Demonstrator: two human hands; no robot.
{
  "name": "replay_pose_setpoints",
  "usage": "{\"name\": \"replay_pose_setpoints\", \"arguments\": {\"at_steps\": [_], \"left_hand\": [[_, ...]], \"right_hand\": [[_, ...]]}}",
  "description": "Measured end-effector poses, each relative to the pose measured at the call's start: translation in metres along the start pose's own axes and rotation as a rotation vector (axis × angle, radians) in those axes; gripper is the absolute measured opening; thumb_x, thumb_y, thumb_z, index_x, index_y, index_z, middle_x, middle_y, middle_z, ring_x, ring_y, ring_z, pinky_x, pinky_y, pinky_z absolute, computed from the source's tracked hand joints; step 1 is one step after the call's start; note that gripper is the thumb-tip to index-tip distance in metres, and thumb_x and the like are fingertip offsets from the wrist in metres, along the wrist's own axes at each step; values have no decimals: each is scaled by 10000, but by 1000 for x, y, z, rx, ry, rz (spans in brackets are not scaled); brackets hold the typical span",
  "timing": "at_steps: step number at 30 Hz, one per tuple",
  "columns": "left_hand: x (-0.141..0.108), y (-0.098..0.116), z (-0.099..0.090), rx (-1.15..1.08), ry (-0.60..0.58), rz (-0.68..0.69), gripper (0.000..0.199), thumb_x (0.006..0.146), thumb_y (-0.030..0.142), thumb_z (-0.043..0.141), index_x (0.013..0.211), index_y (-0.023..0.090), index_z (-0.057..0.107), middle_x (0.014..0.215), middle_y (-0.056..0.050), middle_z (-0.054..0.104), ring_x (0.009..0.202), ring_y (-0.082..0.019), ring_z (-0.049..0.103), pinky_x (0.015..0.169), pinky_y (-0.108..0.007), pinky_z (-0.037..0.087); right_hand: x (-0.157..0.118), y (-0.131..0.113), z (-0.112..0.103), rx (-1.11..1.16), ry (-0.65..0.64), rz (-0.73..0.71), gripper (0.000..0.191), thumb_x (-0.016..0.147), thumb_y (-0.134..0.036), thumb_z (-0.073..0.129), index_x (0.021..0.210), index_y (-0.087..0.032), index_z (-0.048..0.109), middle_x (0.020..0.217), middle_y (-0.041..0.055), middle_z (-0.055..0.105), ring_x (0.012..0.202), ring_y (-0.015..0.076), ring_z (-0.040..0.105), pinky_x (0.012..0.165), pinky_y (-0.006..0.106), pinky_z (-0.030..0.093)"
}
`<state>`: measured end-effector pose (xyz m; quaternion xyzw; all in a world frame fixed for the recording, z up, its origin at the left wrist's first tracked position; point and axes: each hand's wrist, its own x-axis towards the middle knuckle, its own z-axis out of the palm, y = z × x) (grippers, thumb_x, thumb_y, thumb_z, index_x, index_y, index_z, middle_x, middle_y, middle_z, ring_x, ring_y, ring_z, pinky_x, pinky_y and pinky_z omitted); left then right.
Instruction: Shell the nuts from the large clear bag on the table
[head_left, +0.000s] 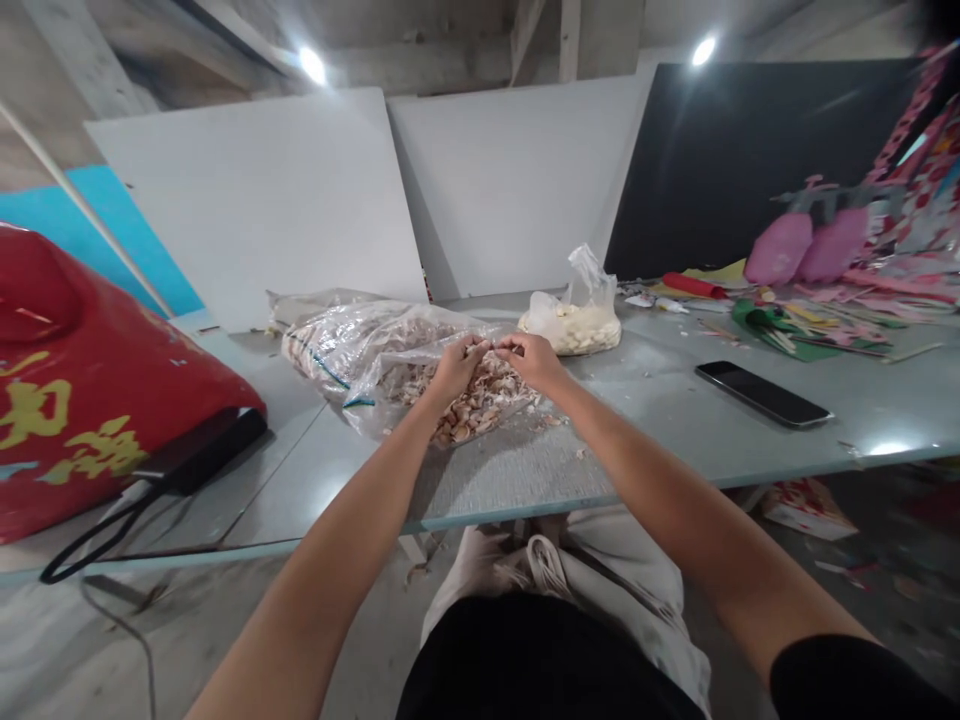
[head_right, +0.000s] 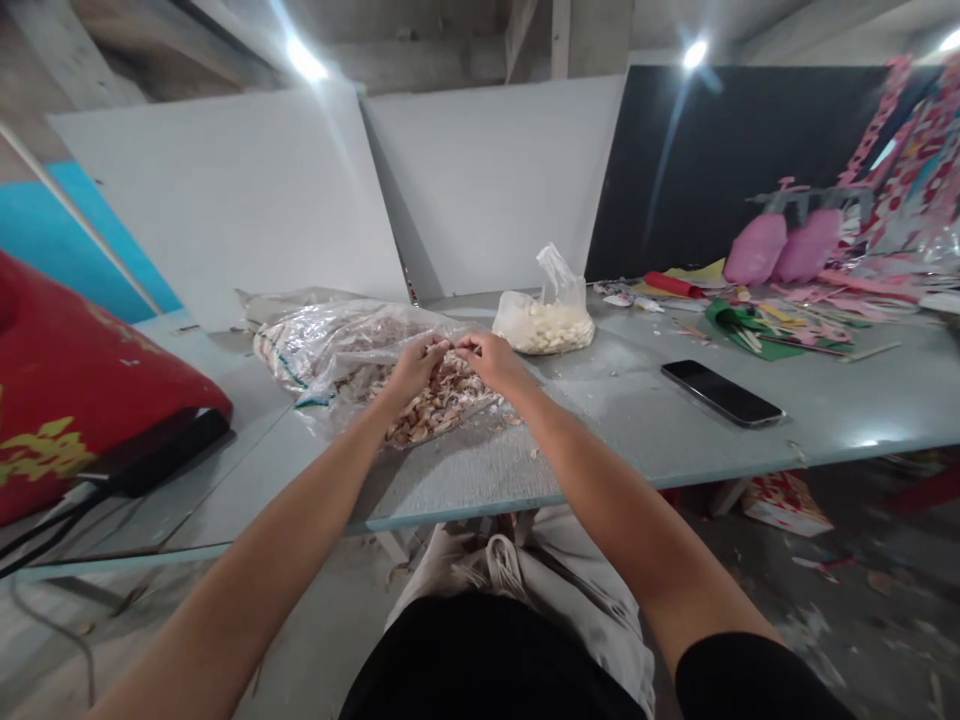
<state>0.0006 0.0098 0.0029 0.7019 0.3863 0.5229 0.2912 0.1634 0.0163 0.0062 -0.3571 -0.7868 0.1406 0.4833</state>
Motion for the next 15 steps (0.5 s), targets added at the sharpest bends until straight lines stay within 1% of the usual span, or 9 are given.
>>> {"name": "replay_pose_setpoints", "arguments": {"at_steps": [3, 4, 6, 8, 12, 15], "left_hand": [[-1, 2, 1, -152, -24, -42, 315, 785, 482, 478, 726, 173, 491, 495, 64, 301, 377, -56, 287, 359, -181, 253], [-1, 3, 1, -207, -39, -76, 322, 792, 492, 454, 742, 176, 488, 505, 62, 285, 379, -58, 278, 355, -183, 247], [-2, 6, 0, -287, -81, -153, 329, 807, 496, 397, 786, 181, 487, 523, 58, 258, 382, -64, 270, 350, -183, 244], [-3, 9, 0, -324, -104, -203, 323, 812, 481, 364, 802, 180, 480, 532, 54, 250, 390, -67, 282, 350, -179, 255], [-4, 13, 2, -328, -99, -212, 258, 797, 442, 408, 807, 189, 456, 540, 48, 321, 415, -71, 349, 374, -173, 304], [-5, 11, 5, -310, -97, -179, 233, 801, 430, 447, 841, 200, 444, 535, 59, 354, 400, -62, 346, 386, -172, 318]], "right_hand": [[-2, 2, 1, -70, -56, -17, 291, 816, -378, 484, 725, -154, 646, 543, -5, 514, 534, 115, 456, 543, 219, 330], [-3, 3, 0, -72, -52, -17, 299, 830, -378, 464, 764, -157, 653, 548, -3, 519, 528, 117, 455, 543, 222, 330], [-4, 1, 0, -46, -17, -18, 282, 842, -358, 451, 902, -169, 651, 571, -5, 538, 523, 118, 457, 548, 225, 339], [-5, -1, -1, -4, 9, -43, 286, 829, -350, 478, 1009, -184, 627, 621, -5, 561, 551, 117, 476, 566, 223, 356], [-5, -5, 0, 59, 5, -93, 294, 778, -357, 557, 1007, -187, 629, 712, 4, 586, 625, 113, 513, 600, 210, 389], [-5, -6, 3, 87, -19, -95, 322, 752, -345, 594, 1033, -187, 604, 740, 3, 592, 642, 111, 524, 619, 207, 410]]}}
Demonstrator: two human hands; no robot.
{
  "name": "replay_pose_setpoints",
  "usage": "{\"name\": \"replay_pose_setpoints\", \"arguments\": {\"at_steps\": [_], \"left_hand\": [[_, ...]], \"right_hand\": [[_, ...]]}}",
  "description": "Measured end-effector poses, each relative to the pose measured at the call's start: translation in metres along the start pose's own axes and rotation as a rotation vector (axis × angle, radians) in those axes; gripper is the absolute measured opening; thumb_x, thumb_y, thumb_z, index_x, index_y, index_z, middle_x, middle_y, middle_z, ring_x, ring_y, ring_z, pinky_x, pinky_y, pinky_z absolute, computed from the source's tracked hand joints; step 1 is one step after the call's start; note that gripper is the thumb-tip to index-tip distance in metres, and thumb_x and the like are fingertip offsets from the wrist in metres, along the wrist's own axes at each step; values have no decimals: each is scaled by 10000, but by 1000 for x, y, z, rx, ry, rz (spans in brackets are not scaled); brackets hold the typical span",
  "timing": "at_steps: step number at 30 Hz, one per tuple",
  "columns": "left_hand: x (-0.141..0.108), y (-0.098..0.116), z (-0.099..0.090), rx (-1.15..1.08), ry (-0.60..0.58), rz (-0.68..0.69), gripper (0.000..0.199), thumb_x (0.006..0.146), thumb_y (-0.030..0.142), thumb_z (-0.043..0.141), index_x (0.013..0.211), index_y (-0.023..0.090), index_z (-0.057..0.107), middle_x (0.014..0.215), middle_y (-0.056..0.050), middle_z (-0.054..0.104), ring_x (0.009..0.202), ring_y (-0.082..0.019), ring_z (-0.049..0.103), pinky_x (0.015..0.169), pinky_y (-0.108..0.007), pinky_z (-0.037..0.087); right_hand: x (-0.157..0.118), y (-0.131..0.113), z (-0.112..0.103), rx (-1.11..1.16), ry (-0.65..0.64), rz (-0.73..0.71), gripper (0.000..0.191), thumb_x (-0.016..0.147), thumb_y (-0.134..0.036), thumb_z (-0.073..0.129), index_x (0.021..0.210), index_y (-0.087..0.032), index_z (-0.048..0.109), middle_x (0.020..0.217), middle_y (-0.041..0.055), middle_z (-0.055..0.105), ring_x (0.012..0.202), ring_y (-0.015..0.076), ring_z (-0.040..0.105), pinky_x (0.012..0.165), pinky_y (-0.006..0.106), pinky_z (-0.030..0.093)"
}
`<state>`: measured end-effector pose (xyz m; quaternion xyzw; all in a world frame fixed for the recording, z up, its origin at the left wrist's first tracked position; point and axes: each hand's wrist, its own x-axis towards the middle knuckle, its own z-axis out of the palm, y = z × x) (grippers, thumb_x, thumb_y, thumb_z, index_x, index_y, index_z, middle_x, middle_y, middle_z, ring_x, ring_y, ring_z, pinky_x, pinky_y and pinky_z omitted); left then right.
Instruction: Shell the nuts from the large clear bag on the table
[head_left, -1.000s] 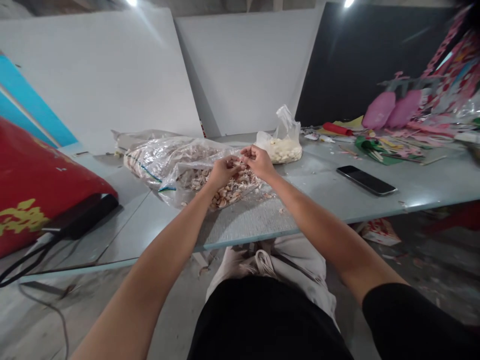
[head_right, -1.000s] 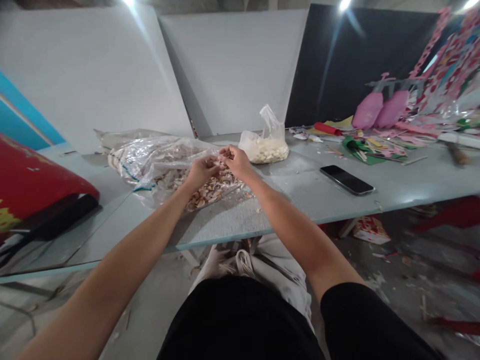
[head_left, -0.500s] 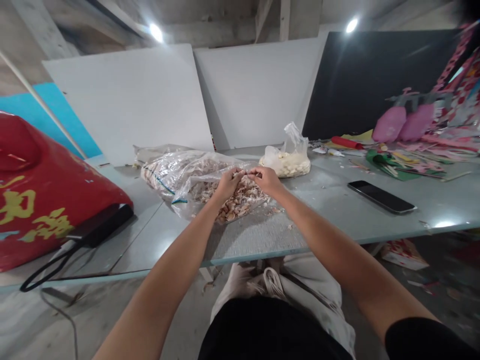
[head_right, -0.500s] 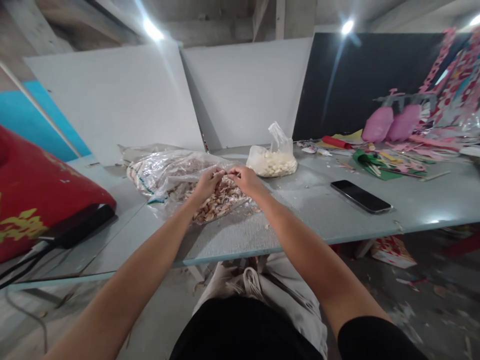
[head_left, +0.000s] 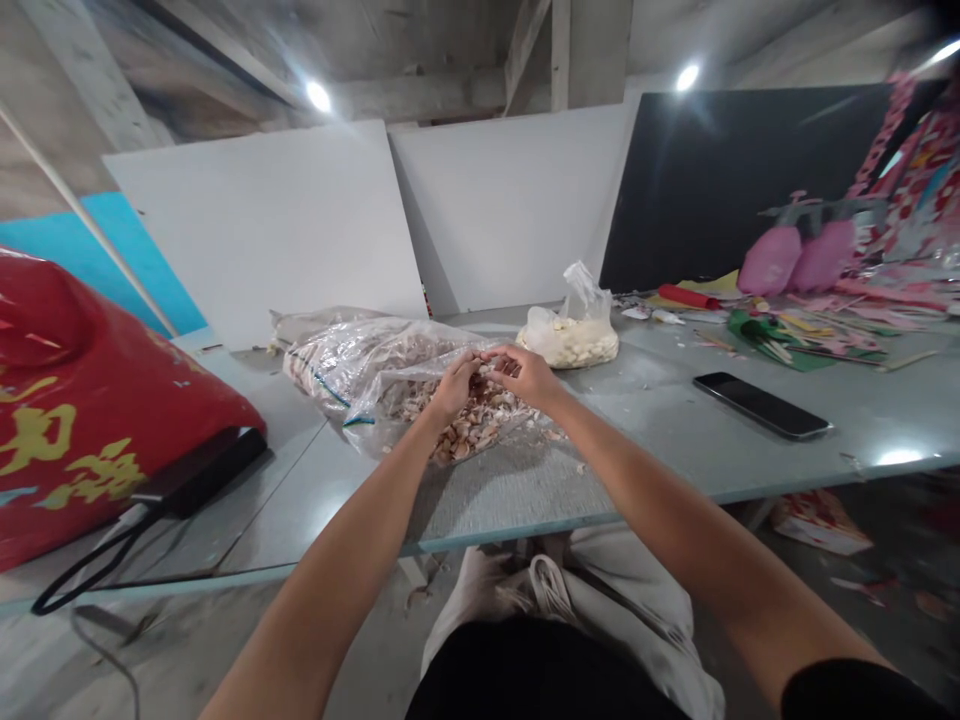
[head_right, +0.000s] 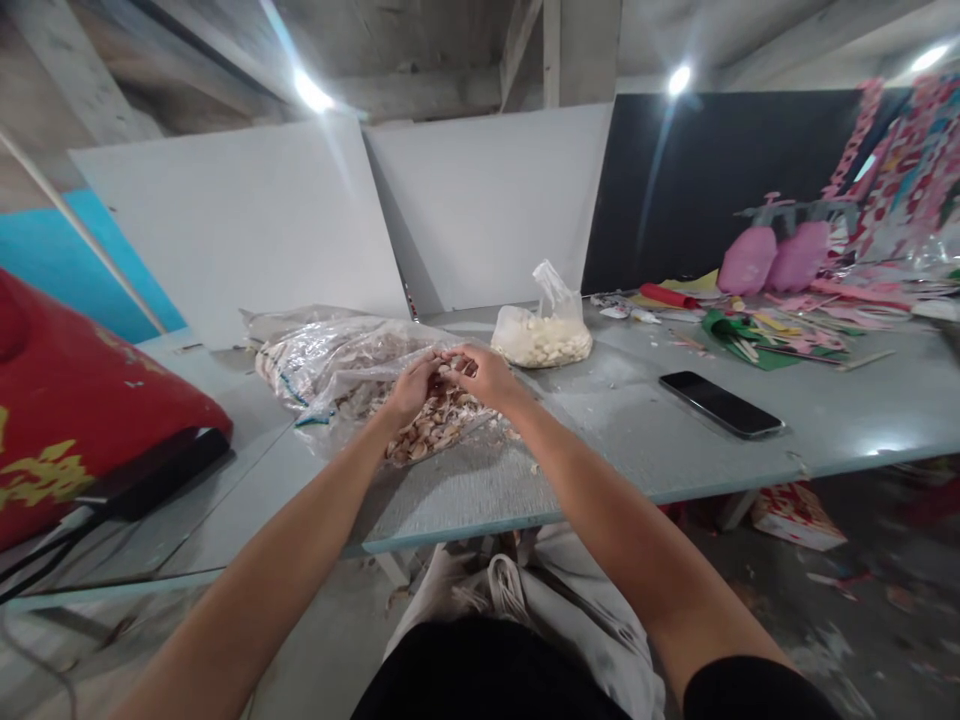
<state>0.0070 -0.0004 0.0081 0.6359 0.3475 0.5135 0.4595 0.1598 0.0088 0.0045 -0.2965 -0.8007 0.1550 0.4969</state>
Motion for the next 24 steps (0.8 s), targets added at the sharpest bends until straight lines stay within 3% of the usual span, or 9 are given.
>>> {"name": "replay_pose_setpoints", "arguments": {"at_steps": [3, 7, 13, 18, 24], "left_hand": [[2, -5, 1, 34, 13, 70, 256, 818, 450, 445, 848, 196, 440, 552, 56, 395, 406, -55, 353, 396, -173, 330], [4, -10, 3, 132, 14, 134, 338, 816, 533, 429, 801, 195, 431, 524, 61, 373, 398, -55, 329, 378, -179, 305], [4, -11, 6, 4, -69, 126, 382, 776, 560, 488, 732, 188, 413, 503, 75, 294, 377, -44, 285, 344, -171, 265], [2, -8, 5, -42, -120, 79, 374, 744, 514, 570, 850, 172, 460, 594, 54, 426, 426, -43, 395, 390, -166, 343], [5, -9, 5, 48, -115, 152, 418, 738, 502, 584, 949, 158, 470, 603, 54, 498, 418, -50, 436, 400, -176, 377]], "right_hand": [[-1, -1, 2, -26, -15, -6, 325, 724, -334, 630, 1008, -182, 595, 780, 13, 594, 649, 115, 531, 635, 219, 422], [-2, -4, 1, -125, -17, -55, 187, 744, -262, 604, 912, -180, 599, 858, 33, 588, 685, 125, 536, 672, 237, 420], [-2, -9, -3, -228, 18, -100, 85, 782, -212, 545, 842, -186, 600, 818, 27, 551, 681, 128, 511, 693, 246, 399], [-1, -5, -4, -137, 120, -71, 133, 820, -263, 498, 823, -178, 600, 788, 27, 575, 721, 140, 534, 674, 237, 394], [0, 0, -3, -109, 132, -10, 177, 847, -308, 438, 818, -175, 552, 723, 10, 584, 677, 136, 536, 656, 236, 391]]}}
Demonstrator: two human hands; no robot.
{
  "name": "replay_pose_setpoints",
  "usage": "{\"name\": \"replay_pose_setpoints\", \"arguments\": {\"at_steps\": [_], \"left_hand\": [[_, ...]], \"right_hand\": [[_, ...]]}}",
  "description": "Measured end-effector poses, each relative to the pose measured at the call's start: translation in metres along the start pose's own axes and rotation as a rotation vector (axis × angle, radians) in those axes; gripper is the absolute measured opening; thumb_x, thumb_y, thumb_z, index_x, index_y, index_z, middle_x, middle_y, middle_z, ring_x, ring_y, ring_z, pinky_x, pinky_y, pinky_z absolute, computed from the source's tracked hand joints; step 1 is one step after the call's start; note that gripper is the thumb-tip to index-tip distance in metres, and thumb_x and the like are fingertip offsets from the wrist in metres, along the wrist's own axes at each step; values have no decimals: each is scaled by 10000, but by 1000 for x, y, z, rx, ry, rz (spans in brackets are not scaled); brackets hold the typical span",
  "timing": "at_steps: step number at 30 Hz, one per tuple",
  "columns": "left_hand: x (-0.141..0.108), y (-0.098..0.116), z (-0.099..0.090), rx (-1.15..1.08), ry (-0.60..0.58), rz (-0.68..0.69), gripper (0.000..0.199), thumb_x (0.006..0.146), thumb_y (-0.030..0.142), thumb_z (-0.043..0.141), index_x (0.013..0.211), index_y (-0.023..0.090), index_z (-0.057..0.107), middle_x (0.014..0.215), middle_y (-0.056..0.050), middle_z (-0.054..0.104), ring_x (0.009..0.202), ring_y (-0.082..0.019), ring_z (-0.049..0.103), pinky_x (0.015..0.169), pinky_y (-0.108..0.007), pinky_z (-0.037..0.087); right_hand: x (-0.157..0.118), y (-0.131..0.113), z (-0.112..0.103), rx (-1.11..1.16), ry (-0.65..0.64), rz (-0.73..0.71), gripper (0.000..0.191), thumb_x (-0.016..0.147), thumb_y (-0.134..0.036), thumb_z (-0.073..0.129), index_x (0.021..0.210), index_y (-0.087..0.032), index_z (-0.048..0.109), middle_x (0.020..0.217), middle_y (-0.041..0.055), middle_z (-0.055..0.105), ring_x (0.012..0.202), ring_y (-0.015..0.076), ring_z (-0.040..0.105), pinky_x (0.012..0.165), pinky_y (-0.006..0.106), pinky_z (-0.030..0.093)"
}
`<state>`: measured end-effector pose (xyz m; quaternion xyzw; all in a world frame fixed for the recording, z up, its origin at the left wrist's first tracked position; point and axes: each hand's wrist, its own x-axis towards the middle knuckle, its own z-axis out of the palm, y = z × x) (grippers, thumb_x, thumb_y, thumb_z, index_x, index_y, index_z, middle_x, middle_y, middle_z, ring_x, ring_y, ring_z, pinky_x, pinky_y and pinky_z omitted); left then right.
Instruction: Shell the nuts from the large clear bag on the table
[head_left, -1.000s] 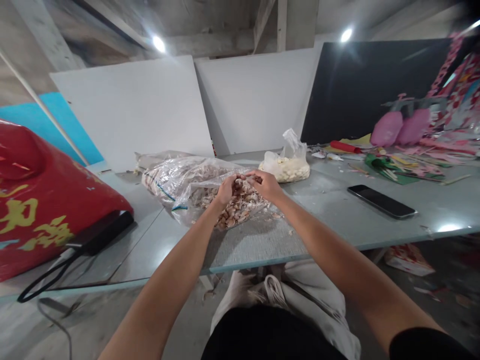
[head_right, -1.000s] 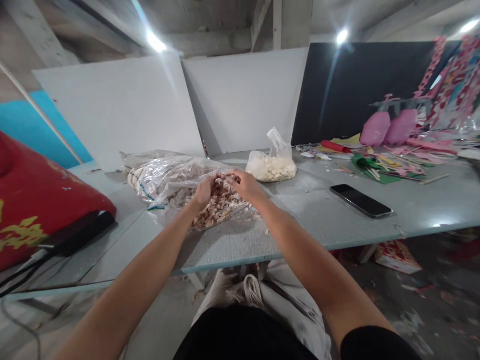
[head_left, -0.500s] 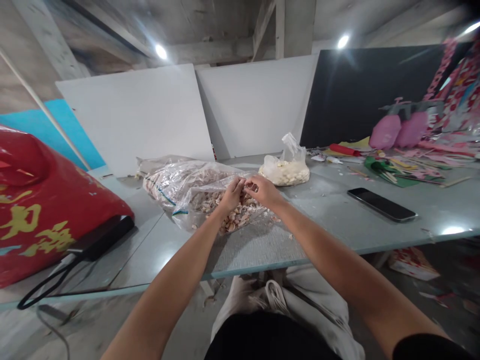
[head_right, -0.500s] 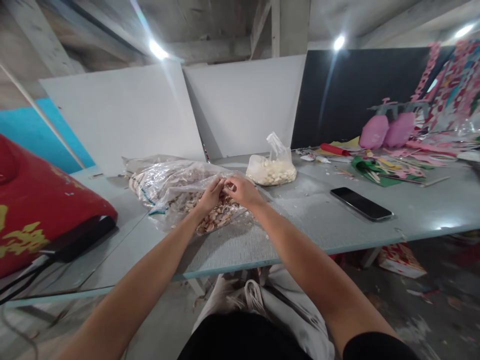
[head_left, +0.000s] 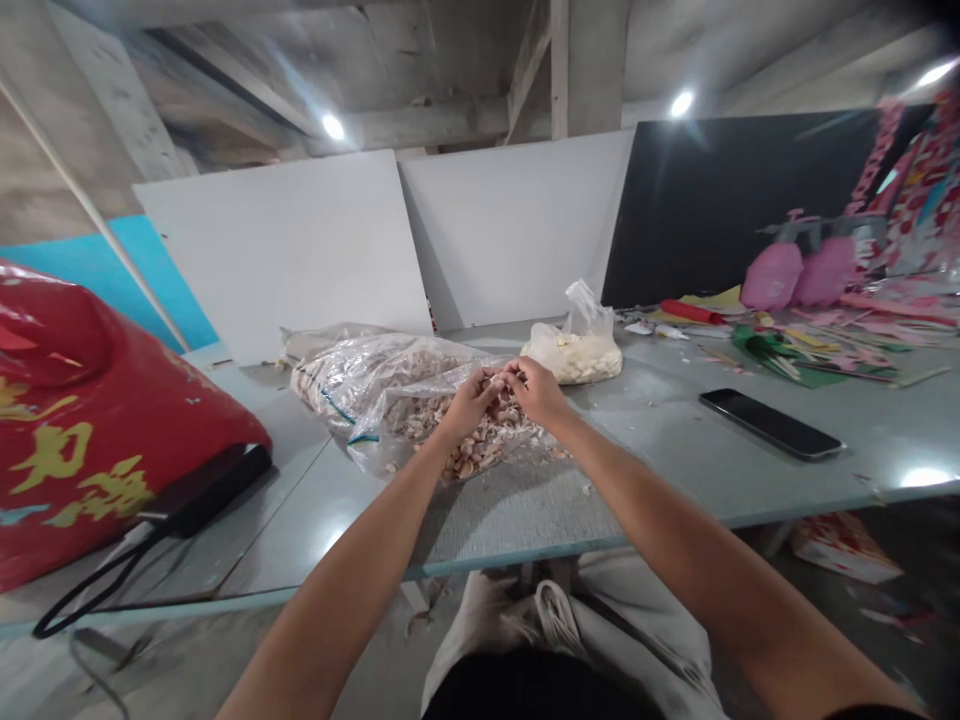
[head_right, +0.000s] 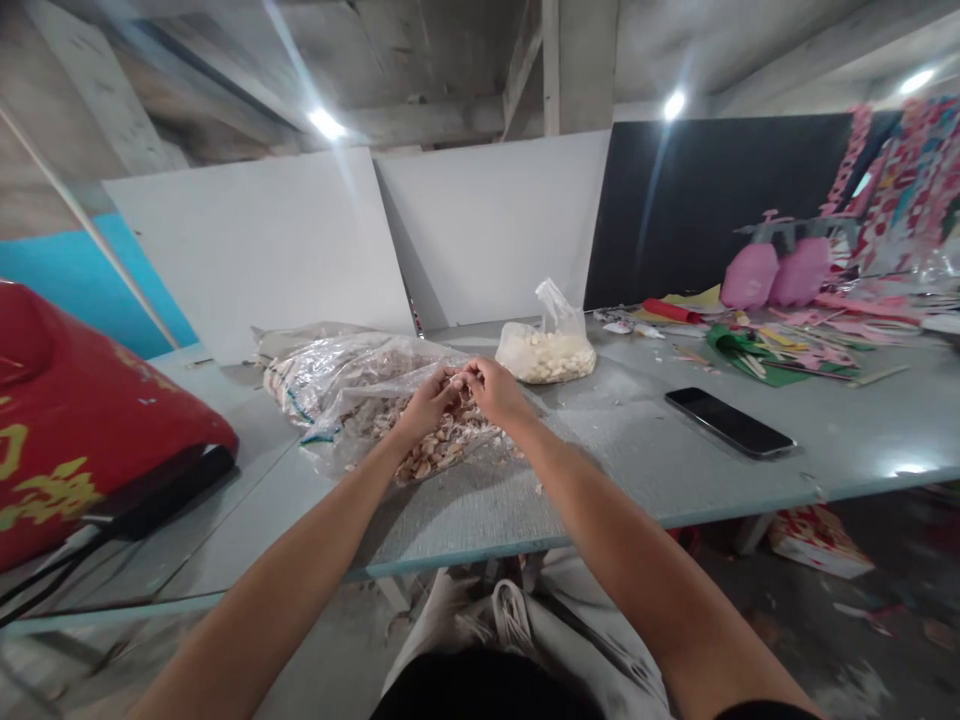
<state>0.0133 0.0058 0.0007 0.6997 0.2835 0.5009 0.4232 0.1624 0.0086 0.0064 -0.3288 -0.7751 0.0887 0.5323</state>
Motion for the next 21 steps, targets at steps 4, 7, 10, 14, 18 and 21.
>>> {"name": "replay_pose_setpoints", "arguments": {"at_steps": [4, 7, 10, 14, 18, 21], "left_hand": [[1, 0, -1, 49, 3, 21, 450, 708, 486, 622, 968, 152, 467, 540, 71, 500, 389, -53, 429, 389, -174, 365], [2, -1, -2, 84, 23, 44, 424, 725, 477, 607, 961, 147, 482, 543, 61, 515, 391, -51, 439, 389, -166, 361], [2, -3, -2, 114, 58, 77, 387, 768, 475, 554, 955, 140, 506, 601, 30, 550, 418, -54, 462, 404, -170, 384], [1, -3, -1, 174, 96, 115, 351, 803, 462, 513, 933, 136, 532, 612, 19, 541, 446, -60, 469, 419, -170, 385], [-1, 0, 2, 206, 111, 137, 316, 831, 438, 477, 907, 136, 537, 611, 16, 533, 464, -61, 468, 441, -168, 379], [-1, 1, 1, 237, 103, 128, 314, 838, 431, 460, 921, 137, 533, 605, 17, 532, 448, -64, 459, 432, -173, 368]], "right_hand": [[-1, 0, 1, -7, -12, 12, 173, 864, -307, 410, 827, -182, 524, 688, -2, 578, 648, 130, 534, 635, 225, 383], [-1, -2, 1, -19, -24, 10, 166, 867, -288, 395, 827, -182, 515, 684, 1, 580, 636, 129, 529, 626, 222, 379], [-2, -3, 1, -30, -44, 26, 171, 869, -282, 381, 819, -182, 511, 656, 3, 576, 615, 133, 519, 611, 223, 376], [-1, -5, 2, -35, -54, 47, 161, 867, -281, 376, 824, -187, 500, 651, 6, 574, 612, 140, 522, 609, 230, 385], [-1, -5, 3, -27, -59, 48, 164, 876, -273, 354, 826, -191, 487, 665, 7, 570, 628, 143, 529, 624, 235, 392], [-1, -4, 2, -31, -50, 40, 164, 873, -265, 346, 825, -189, 483, 677, 10, 562, 639, 145, 520, 629, 238, 387]]}}
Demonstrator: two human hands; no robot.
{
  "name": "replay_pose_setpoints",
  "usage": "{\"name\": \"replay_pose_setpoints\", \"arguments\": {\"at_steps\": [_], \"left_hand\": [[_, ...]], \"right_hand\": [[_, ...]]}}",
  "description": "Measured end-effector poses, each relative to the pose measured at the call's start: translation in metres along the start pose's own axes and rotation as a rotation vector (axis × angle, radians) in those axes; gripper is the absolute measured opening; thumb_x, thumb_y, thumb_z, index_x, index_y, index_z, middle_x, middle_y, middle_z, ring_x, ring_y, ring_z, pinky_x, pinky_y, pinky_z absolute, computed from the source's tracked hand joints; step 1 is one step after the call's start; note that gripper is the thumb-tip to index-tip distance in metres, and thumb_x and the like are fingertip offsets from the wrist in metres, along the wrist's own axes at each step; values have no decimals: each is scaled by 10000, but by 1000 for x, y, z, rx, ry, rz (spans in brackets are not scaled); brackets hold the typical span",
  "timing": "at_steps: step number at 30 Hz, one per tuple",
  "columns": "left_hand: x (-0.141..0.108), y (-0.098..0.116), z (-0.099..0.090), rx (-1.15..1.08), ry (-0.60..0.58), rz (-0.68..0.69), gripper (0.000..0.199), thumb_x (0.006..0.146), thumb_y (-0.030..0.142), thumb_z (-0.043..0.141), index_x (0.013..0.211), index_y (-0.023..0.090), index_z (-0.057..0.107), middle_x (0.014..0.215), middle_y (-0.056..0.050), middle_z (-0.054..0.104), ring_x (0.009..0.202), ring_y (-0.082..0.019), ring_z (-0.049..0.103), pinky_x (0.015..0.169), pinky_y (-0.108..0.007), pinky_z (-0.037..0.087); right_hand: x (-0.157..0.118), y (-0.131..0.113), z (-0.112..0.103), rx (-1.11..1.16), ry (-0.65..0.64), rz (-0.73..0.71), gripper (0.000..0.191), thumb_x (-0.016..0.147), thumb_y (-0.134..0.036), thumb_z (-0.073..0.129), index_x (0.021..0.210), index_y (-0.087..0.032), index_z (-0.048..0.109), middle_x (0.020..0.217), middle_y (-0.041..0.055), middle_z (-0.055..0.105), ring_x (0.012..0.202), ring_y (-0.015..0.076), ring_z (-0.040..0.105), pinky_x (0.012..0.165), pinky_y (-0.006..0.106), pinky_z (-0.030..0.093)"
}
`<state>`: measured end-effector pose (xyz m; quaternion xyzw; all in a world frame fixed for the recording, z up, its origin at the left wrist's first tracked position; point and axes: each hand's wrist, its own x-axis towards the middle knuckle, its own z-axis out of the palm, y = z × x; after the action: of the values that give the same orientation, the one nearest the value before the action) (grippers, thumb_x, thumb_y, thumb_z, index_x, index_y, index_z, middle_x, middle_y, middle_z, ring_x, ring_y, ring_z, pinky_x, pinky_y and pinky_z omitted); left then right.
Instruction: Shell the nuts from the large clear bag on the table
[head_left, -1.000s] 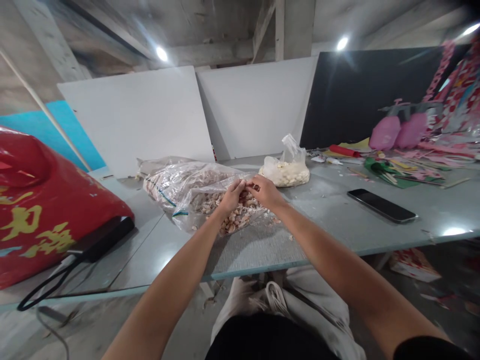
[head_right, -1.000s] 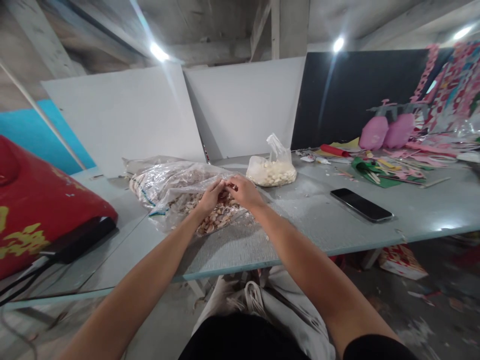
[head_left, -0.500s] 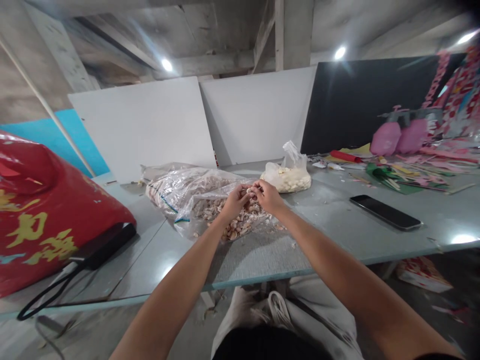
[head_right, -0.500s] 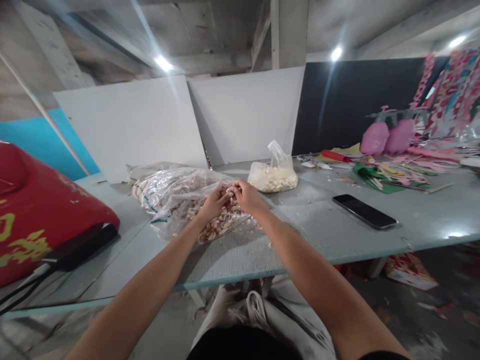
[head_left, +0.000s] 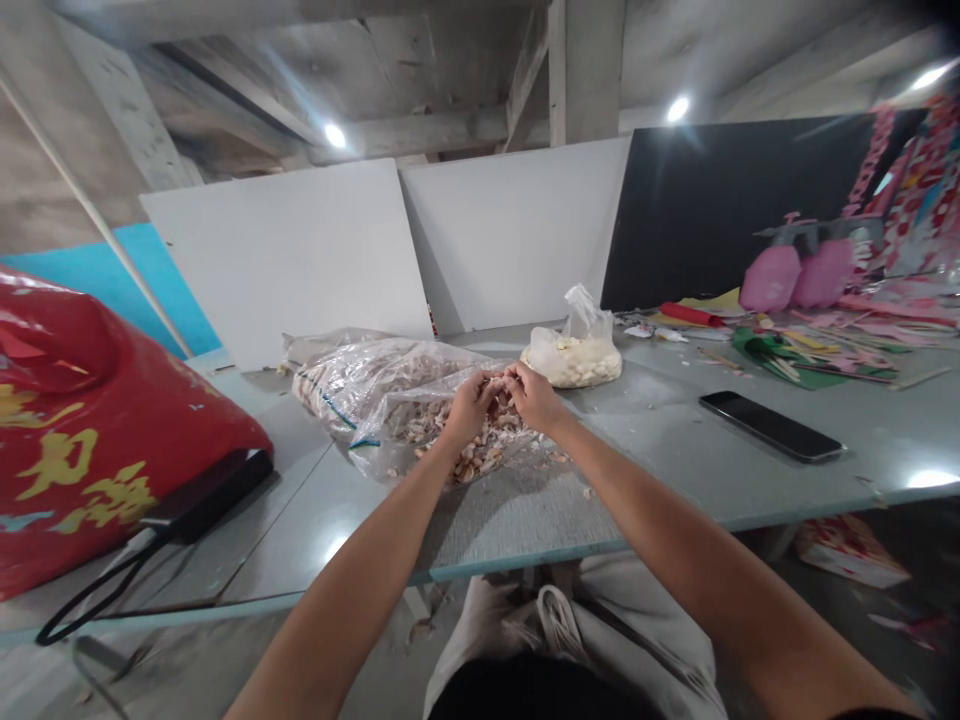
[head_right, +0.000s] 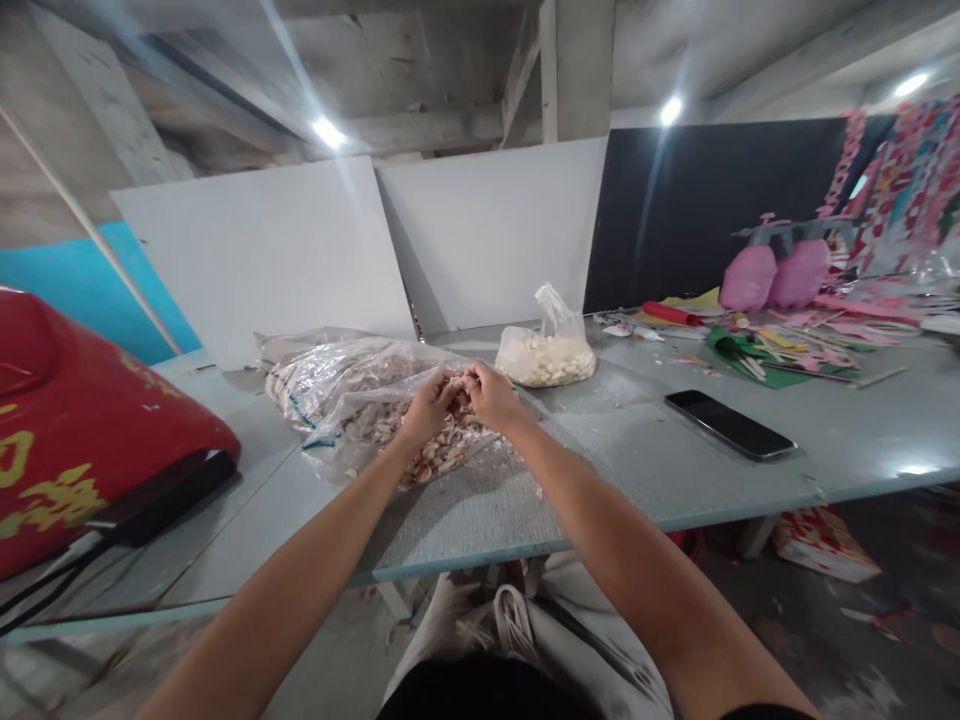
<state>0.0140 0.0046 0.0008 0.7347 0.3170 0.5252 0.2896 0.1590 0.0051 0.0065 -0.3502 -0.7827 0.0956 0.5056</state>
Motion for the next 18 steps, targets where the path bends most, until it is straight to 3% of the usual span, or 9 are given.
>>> {"name": "replay_pose_setpoints", "arguments": {"at_steps": [6, 11, 15, 18], "left_hand": [[0, 3, -10, 402, 6, 99, 242, 832, 340, 474, 955, 162, 583, 599, 17, 568, 479, -85, 471, 495, -194, 361], [1, -1, -13, 554, 37, 154, 233, 844, 300, 450, 935, 152, 605, 646, -11, 600, 526, -98, 483, 537, -209, 360], [3, -5, -13, 439, 44, 61, 266, 842, 326, 452, 973, 151, 605, 582, 9, 552, 484, -94, 478, 503, -205, 362], [3, -4, -12, 245, 33, 16, 314, 845, 348, 444, 1048, 150, 579, 572, 21, 516, 477, -90, 495, 477, -193, 374]], "right_hand": [[-1, -3, -3, -44, 57, -66, 152, 854, -258, 356, 808, -183, 481, 743, 21, 537, 671, 149, 478, 640, 245, 366], [-2, -5, -5, -15, 64, -104, 159, 865, -259, 345, 818, -183, 476, 742, 16, 524, 672, 144, 473, 646, 243, 369], [1, 2, -6, -10, 203, -73, 156, 861, -241, 361, 876, -175, 502, 770, 28, 545, 712, 151, 507, 689, 254, 394], [3, 8, -6, -59, 219, -41, 179, 824, -205, 407, 894, -166, 567, 836, 51, 584, 758, 160, 536, 731, 269, 413]]}}
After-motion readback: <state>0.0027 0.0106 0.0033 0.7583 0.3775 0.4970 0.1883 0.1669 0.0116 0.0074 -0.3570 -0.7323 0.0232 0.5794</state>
